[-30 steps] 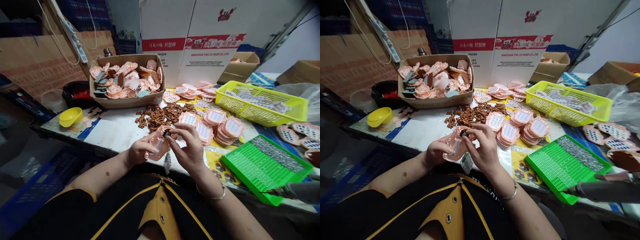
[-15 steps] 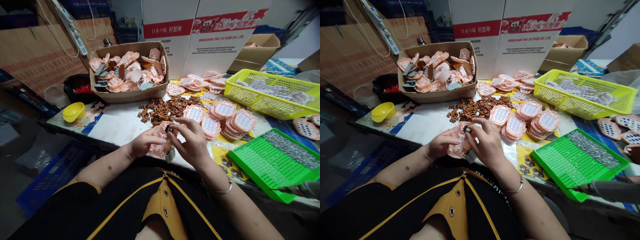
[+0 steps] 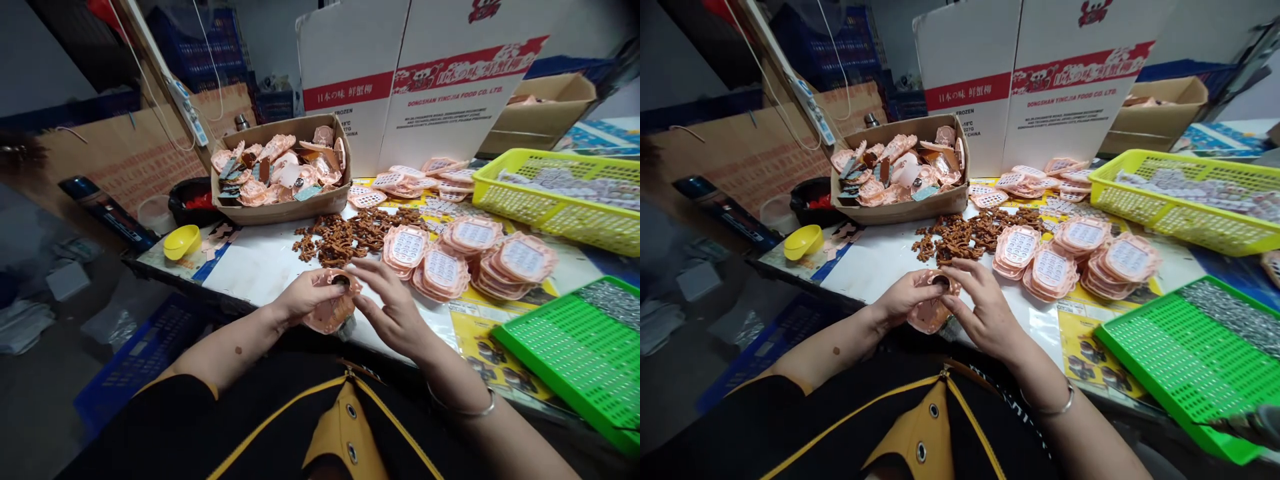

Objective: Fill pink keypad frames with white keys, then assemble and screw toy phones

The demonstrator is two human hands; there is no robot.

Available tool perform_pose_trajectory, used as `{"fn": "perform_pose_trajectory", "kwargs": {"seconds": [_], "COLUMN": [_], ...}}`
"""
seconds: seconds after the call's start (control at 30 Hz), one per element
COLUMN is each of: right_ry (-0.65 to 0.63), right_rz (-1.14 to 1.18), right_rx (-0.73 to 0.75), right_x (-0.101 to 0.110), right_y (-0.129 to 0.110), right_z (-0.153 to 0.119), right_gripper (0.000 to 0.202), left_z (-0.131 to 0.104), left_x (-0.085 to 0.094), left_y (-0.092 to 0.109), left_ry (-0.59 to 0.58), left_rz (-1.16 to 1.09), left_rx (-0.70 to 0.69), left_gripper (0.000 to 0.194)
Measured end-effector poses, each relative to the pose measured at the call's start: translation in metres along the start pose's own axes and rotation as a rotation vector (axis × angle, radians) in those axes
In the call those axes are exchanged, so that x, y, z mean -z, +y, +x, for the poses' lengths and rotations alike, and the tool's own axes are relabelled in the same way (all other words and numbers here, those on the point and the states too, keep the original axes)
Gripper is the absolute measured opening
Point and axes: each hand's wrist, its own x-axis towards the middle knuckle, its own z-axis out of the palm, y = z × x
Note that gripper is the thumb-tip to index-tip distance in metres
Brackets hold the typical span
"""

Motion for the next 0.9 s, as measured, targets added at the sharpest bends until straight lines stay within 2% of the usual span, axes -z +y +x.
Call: {"fn": "perform_pose_trajectory", "kwargs": {"seconds": [0.07,0.13,0.2,0.27,0.37,0.43,0.57,0.67,0.77,0.9], "right_ry": [-0.008,-0.092,-0.185,-0.202,-0.145,-0.079,0.106,0.127,0.103,0.119], "right_rz": [0.265,0.494,0.67,0.787,0.773,0.646,0.434,0.454,0.462,0.478], "right_rx": [-0.178,-0.385,-0.55,-0.639,-0.654,-0.616,-0.481,-0.432,-0.487,-0.588], "right_x": [-0.005,-0.013,-0.022,-0.028,-0.024,-0.013,0.012,0.025,0.029,0.024], "right_y": [0.012,0.022,0.028,0.03,0.028,0.025,0.015,0.003,-0.001,0.006], "right_z": [-0.003,-0.007,-0.011,-0.014,-0.016,-0.014,-0.003,0.009,0.018,0.022], "right_gripper": [0.063,0.084,0.087,0.077,0.052,0.043,0.036,0.033,0.028,0.023], "left_z": [0.0,0.003,0.006,0.011,0.017,0.019,0.021,0.022,0.021,0.018], "left_x": [0.003,0.006,0.01,0.015,0.024,0.03,0.035,0.031,0.023,0.02], "left_y": [0.011,0.022,0.03,0.032,0.026,0.017,-0.002,-0.016,-0.028,-0.036], "left_ry": [0.004,0.032,0.091,0.171,0.266,0.265,0.177,0.094,0.037,-0.042], "left_rz": [0.039,0.03,-0.006,-0.03,-0.051,-0.068,-0.087,-0.116,-0.156,-0.253], "left_rx": [-0.045,-0.12,-0.187,-0.215,-0.197,-0.155,-0.026,0.084,0.159,0.255], "left_gripper": [0.039,0.038,0.039,0.042,0.044,0.042,0.036,0.03,0.028,0.034]}}
